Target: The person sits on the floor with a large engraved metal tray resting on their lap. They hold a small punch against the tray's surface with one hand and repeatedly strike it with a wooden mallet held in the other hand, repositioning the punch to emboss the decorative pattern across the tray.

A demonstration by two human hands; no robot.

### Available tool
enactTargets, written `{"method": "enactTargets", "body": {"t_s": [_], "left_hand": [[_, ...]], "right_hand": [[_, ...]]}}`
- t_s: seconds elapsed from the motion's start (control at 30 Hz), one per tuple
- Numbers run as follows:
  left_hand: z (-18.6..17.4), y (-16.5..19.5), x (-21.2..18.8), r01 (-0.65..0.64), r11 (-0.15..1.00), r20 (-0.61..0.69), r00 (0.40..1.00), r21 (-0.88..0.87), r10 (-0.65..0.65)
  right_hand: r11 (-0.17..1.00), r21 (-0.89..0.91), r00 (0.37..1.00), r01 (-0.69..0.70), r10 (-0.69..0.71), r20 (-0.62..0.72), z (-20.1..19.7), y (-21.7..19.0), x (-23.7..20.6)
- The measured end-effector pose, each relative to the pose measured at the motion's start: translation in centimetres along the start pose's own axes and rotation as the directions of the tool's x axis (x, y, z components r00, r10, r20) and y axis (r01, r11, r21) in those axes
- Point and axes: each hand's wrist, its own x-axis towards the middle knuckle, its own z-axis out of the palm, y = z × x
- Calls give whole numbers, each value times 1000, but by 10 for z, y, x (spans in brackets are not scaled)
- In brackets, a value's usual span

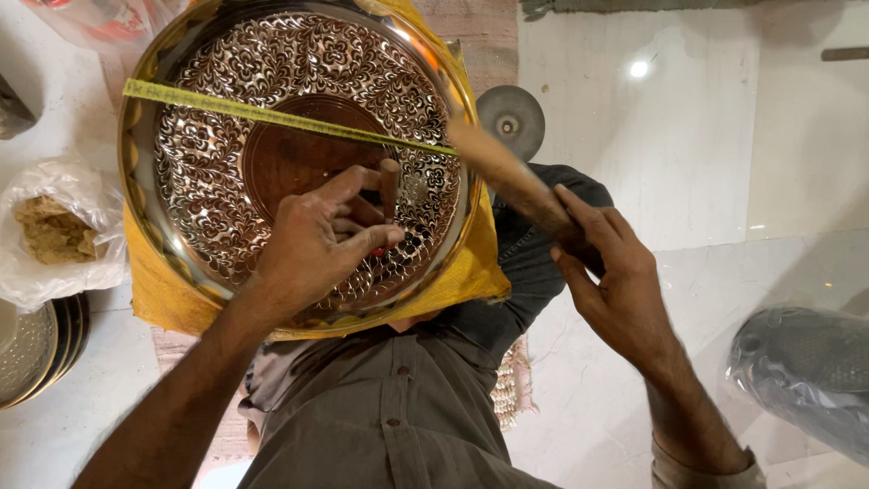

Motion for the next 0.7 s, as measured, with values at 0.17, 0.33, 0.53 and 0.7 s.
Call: {"method": "enactTargets", "body": {"t_s": [0.17,0.33,0.53,0.7], "left_hand": [[9,-2,-4,-6,1000,-37,999,-16,5],[21,-8,-12,-39,999,-172,985,-24,34],[28,-10,-18,-43,999,-238,971,-8,40],[23,-9,-14,-126,992,-235,964,7,124]], "right_hand": [[994,-104,999,31,-27,45,-8,4,10],[948,-315,989,51,-3,150,-17,3,27],[858,-477,948,188,-31,317,-30,-4,60],[933,-294,940,206,-105,324,-41,-11,84]]}}
